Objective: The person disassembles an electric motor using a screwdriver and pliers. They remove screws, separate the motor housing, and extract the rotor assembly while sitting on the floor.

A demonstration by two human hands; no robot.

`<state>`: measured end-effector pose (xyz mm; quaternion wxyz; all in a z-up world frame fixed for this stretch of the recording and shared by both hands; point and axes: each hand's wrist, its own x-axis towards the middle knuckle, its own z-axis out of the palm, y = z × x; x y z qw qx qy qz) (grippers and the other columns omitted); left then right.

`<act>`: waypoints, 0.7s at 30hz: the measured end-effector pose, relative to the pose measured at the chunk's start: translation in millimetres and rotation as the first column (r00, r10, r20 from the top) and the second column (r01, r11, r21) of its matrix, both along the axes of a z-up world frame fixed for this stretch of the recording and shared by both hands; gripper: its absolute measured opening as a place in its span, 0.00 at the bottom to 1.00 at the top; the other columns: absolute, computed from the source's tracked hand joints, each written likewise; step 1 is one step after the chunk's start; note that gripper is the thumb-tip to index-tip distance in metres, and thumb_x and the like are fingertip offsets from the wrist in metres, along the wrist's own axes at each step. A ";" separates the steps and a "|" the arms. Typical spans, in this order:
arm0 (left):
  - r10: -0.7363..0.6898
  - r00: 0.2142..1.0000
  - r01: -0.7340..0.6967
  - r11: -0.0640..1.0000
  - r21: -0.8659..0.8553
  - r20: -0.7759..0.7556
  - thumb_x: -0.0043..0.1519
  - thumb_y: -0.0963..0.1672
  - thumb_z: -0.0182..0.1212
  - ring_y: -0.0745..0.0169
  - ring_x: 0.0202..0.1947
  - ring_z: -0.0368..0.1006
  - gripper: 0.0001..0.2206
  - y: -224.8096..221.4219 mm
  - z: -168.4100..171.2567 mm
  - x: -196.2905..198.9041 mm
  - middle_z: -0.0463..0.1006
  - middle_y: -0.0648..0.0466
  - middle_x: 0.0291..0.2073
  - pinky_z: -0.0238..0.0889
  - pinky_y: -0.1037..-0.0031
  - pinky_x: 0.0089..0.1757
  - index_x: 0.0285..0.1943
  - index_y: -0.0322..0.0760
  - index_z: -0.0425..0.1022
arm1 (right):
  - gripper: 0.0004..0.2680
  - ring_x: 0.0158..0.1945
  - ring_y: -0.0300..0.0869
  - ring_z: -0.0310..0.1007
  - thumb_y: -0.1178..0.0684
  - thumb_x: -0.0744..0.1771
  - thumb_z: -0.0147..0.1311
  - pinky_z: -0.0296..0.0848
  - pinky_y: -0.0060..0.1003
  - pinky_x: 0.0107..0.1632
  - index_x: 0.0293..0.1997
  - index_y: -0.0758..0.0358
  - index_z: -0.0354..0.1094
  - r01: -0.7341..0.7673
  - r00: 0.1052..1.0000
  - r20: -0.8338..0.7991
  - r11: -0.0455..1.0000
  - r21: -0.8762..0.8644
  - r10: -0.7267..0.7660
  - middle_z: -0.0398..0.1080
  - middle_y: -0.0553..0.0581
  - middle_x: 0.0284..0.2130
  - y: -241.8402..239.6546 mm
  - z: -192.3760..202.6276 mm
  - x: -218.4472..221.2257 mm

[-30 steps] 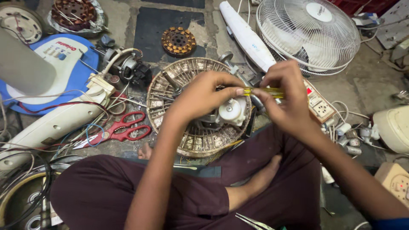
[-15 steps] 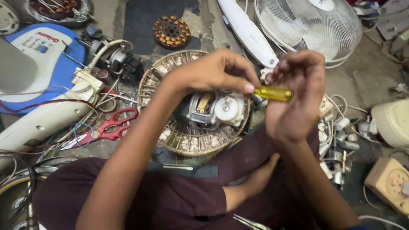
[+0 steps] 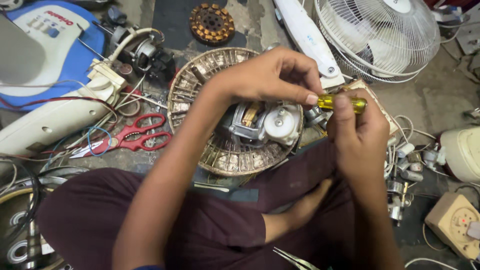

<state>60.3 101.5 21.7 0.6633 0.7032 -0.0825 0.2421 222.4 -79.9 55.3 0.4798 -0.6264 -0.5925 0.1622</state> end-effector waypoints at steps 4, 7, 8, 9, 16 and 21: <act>0.055 0.998 -0.056 0.998 0.030 0.045 0.65 0.41 0.69 0.74 0.43 0.76 0.08 -5.2 3.5 -4.1 0.82 0.57 0.40 0.72 0.78 0.48 0.48 0.29 0.79 | 0.06 0.26 0.29 0.59 0.54 0.73 0.53 0.57 0.27 0.29 0.47 0.66 0.67 0.085 0.989 -0.122 0.996 0.000 -0.084 0.65 0.45 0.25 -0.5 12.5 -8.4; 0.063 0.994 -0.065 0.998 0.016 0.090 0.66 0.41 0.69 0.73 0.45 0.76 0.08 -9.9 -0.3 -6.3 0.82 0.57 0.42 0.72 0.77 0.50 0.49 0.29 0.79 | 0.05 0.28 0.30 0.56 0.56 0.73 0.55 0.54 0.27 0.30 0.47 0.68 0.68 0.046 0.987 -0.155 0.999 -0.025 -0.049 0.64 0.44 0.29 -2.3 18.7 -15.1; 0.060 0.993 -0.062 0.998 0.023 0.100 0.66 0.41 0.69 0.73 0.46 0.77 0.09 -10.1 -2.1 -8.8 0.82 0.57 0.42 0.72 0.77 0.51 0.50 0.28 0.79 | 0.04 0.30 0.29 0.58 0.57 0.73 0.54 0.56 0.26 0.32 0.48 0.68 0.68 0.006 0.992 -0.123 0.999 -0.038 -0.010 0.65 0.45 0.30 -6.1 21.7 -14.5; 0.058 0.992 -0.063 0.997 0.037 0.112 0.67 0.42 0.68 0.72 0.46 0.77 0.10 -8.5 -2.2 -9.8 0.82 0.57 0.43 0.72 0.77 0.51 0.51 0.28 0.79 | 0.04 0.33 0.29 0.60 0.58 0.73 0.54 0.59 0.25 0.35 0.48 0.68 0.67 -0.036 0.995 -0.090 0.998 -0.046 0.032 0.65 0.46 0.31 -7.4 24.9 -12.4; 0.035 0.999 -0.038 0.995 -0.095 -0.038 0.67 0.46 0.64 0.73 0.38 0.78 0.13 -9.0 -0.2 -6.5 0.84 0.56 0.37 0.74 0.77 0.43 0.49 0.28 0.81 | 0.08 0.46 0.35 0.67 0.72 0.67 0.48 0.66 0.27 0.48 0.38 0.65 0.68 -0.159 0.925 0.369 0.976 0.151 0.094 0.62 0.53 0.43 -0.4 18.7 -19.2; 0.061 0.995 -0.067 0.995 -0.076 -0.080 0.64 0.45 0.66 0.71 0.36 0.79 0.11 -10.1 2.7 -8.0 0.84 0.55 0.34 0.74 0.77 0.41 0.47 0.28 0.82 | 0.05 0.43 0.36 0.67 0.62 0.69 0.50 0.67 0.29 0.44 0.49 0.71 0.68 -0.091 0.991 0.108 0.990 0.108 0.080 0.64 0.53 0.41 -3.8 24.0 -30.8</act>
